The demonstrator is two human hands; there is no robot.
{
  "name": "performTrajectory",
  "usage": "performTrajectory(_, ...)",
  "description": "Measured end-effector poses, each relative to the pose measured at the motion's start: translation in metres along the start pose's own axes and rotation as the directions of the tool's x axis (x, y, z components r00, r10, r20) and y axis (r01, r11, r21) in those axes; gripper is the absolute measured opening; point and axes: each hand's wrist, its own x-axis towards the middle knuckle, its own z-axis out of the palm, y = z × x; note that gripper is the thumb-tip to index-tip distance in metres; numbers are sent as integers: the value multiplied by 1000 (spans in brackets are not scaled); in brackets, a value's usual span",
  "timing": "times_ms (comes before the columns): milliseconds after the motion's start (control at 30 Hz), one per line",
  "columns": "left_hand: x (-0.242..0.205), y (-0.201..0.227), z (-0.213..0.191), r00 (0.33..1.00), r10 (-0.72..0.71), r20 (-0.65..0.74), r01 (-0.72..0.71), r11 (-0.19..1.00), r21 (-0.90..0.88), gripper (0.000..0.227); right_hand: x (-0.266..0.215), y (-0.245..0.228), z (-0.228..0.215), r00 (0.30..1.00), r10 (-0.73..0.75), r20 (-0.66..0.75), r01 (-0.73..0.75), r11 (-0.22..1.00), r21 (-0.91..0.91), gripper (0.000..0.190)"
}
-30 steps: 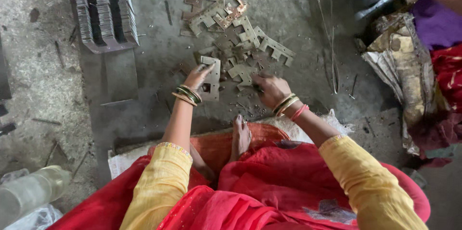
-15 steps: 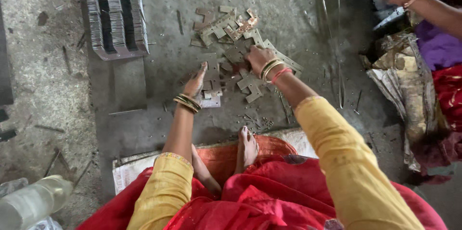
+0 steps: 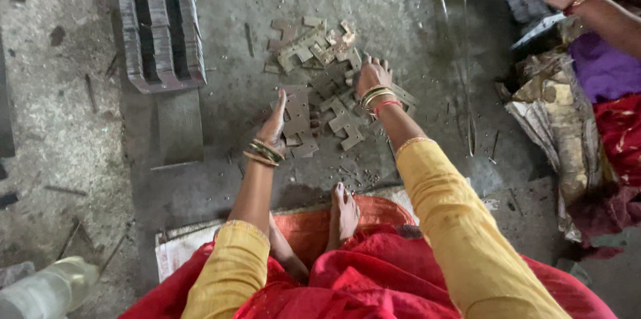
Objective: The person sits on the floor and assembles small metal parts into a larger metal frame. They pick up individual pieces, align them, and insert them into the frame, occasionally using a metal rod to adjust or secure the components.
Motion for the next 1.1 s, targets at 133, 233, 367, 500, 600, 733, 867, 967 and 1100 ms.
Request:
performTrajectory(133,3,-7,-2,984,136,119,-118,983,-141,82,12,-2,-13,971,96,219,-129,982,137,50)
performTrajectory(233,7,-2,-10,995,98,-2,-98,992,-79,80,-8,-24,-32,989,45,138,-78,967,243,47)
performTrajectory(367,2,2,-14,991,120,-62,-119,993,18,77,-71,-35,-31,885,-436,-164,450,890,66,27)
performTrajectory(500,-8,7,-3,986,161,48,-151,974,-169,75,-70,18,-37,927,-362,-101,346,927,-143,61)
performTrajectory(600,-17,9,2,989,7,-145,-18,997,-78,61,-50,79,-32,992,-97,79,110,980,-169,89)
performTrajectory(733,-16,7,12,991,68,-116,-72,997,-32,40,-32,127,-10,973,-59,225,74,995,-61,64)
performTrajectory(867,-15,1,16,992,125,8,-125,992,-35,28,-30,129,-2,959,-279,40,281,955,-95,64)
performTrajectory(967,-18,-3,21,995,96,41,-90,988,-123,24,-40,115,-21,943,-42,330,72,994,-79,53)
performTrajectory(1100,-18,-5,26,992,125,24,-122,988,-97,25,-74,82,-58,960,-217,179,212,976,48,27)
